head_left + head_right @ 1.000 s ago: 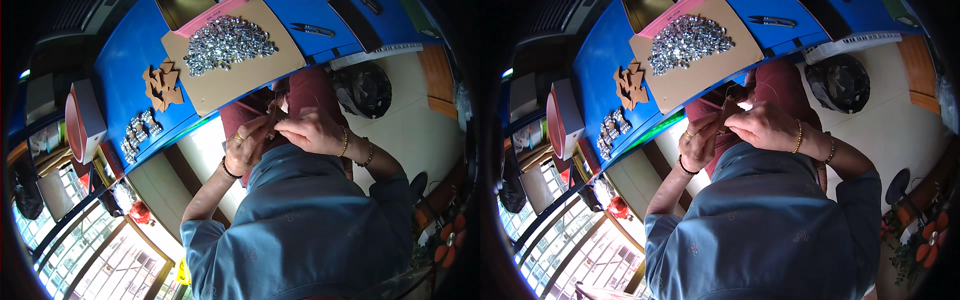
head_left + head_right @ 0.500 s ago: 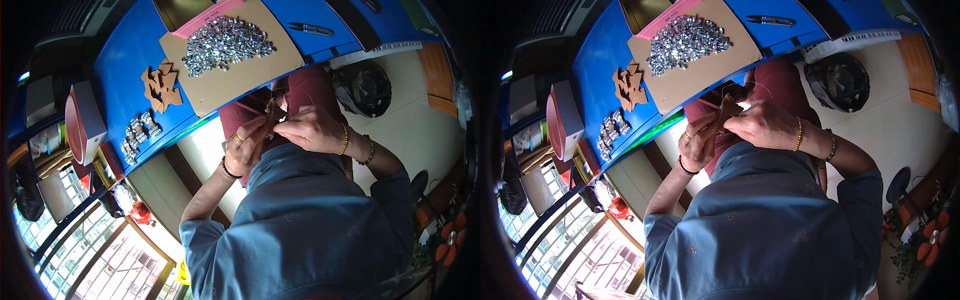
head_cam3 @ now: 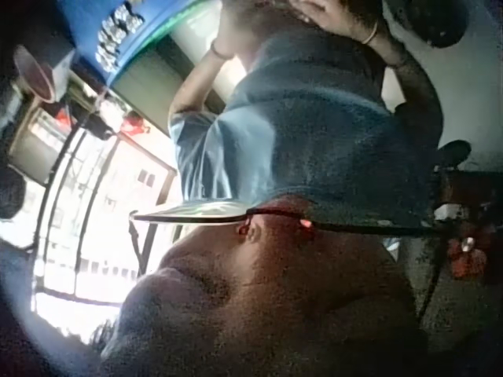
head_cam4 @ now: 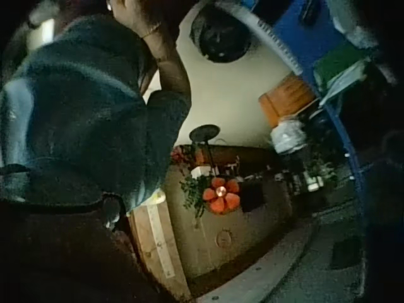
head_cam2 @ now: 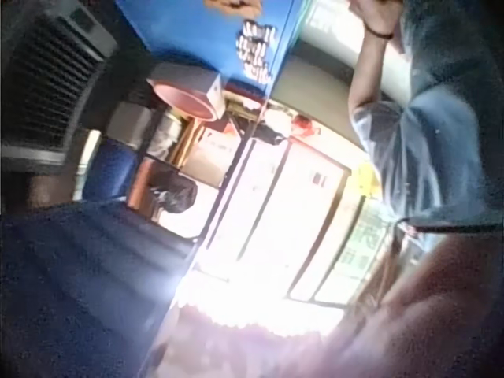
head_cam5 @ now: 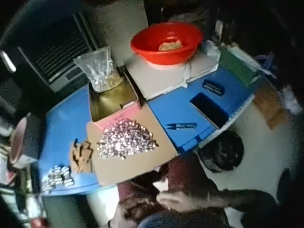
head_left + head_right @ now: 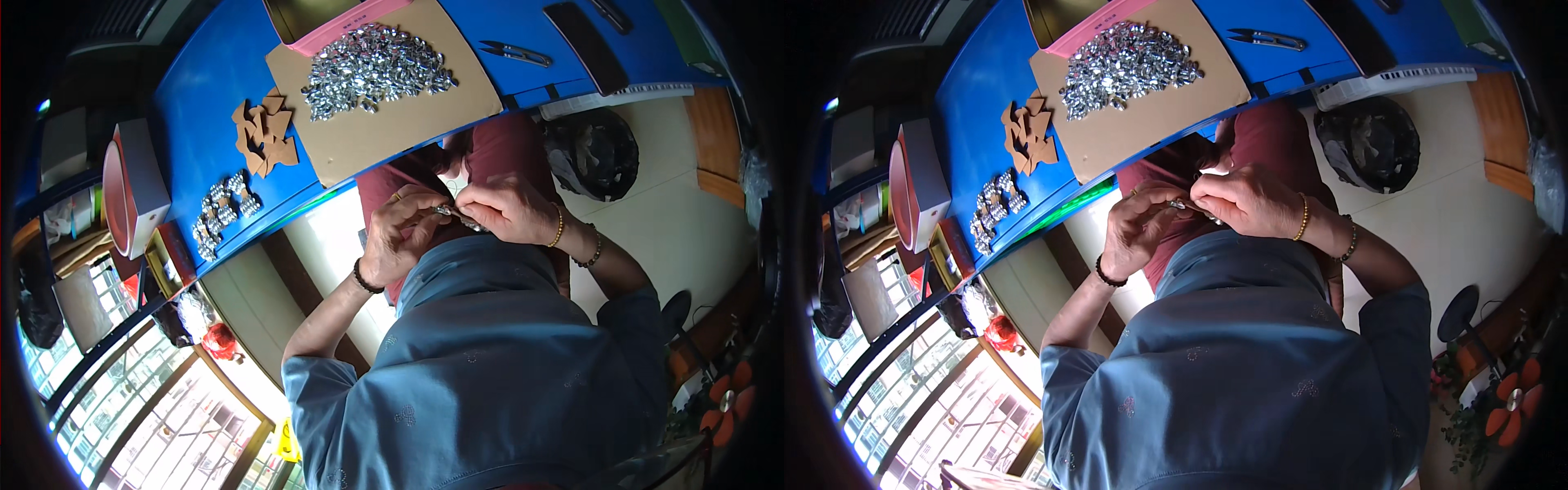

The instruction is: The person attaches rhinestones onto bow-shaped cutouts by sewing them on with a needle and thread.

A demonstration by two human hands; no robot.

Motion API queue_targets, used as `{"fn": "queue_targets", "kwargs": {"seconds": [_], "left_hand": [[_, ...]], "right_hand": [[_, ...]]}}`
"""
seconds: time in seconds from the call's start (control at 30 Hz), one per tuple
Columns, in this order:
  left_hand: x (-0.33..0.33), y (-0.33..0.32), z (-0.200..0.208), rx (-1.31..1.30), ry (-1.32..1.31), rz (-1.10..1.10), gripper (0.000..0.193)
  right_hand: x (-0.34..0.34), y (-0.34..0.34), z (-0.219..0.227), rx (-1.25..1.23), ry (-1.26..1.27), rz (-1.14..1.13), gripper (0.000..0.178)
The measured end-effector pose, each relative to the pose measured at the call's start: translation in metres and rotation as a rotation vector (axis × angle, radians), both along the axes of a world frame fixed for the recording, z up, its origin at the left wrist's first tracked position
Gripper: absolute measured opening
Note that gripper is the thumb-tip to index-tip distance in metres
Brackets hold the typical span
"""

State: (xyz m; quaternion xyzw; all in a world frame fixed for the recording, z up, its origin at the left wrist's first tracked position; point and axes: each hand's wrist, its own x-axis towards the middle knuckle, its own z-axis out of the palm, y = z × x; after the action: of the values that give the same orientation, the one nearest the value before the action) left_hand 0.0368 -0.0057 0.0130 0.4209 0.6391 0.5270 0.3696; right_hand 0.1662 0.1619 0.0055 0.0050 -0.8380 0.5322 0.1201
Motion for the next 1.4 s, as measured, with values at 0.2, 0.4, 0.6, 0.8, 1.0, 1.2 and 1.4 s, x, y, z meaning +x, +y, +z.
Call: {"fn": "queue_targets", "kwargs": {"seconds": [0.2, 0.4, 0.6, 0.8, 1.0, 1.2, 1.4], "left_hand": [[-0.009, 0.001, 0.000, -0.211, -0.603, 0.015, 0.011], [-0.008, 0.001, -0.008, -0.259, -1.066, 0.068, 0.015], [-0.001, -0.001, -0.016, -0.220, -1.325, 0.129, 0.014], [-0.004, 0.003, -0.012, -0.221, -1.291, 0.092, 0.011], [-0.004, 0.008, -0.004, -0.356, -1.243, 0.095, 0.009], [0.001, 0.010, -0.006, -0.316, -1.343, 0.168, 0.007], [0.009, 0.016, -0.012, -0.298, -1.180, 0.236, 0.006]], "right_hand": [[0.005, -0.004, -0.010, -0.084, -0.013, -0.046, 0.001], [0.009, -0.012, -0.020, -0.201, -0.104, -0.040, 0.005], [0.009, -0.017, -0.019, -0.283, -0.149, -0.077, 0.006], [0.005, 0.002, -0.014, -0.204, -0.126, -0.013, 0.005], [0.006, 0.009, -0.010, -0.106, -0.078, 0.039, 0.004], [0.006, -0.001, -0.017, -0.239, -0.138, -0.002, 0.005], [0.002, -0.010, -0.015, -0.320, -0.123, 0.010, 0.030]]}}
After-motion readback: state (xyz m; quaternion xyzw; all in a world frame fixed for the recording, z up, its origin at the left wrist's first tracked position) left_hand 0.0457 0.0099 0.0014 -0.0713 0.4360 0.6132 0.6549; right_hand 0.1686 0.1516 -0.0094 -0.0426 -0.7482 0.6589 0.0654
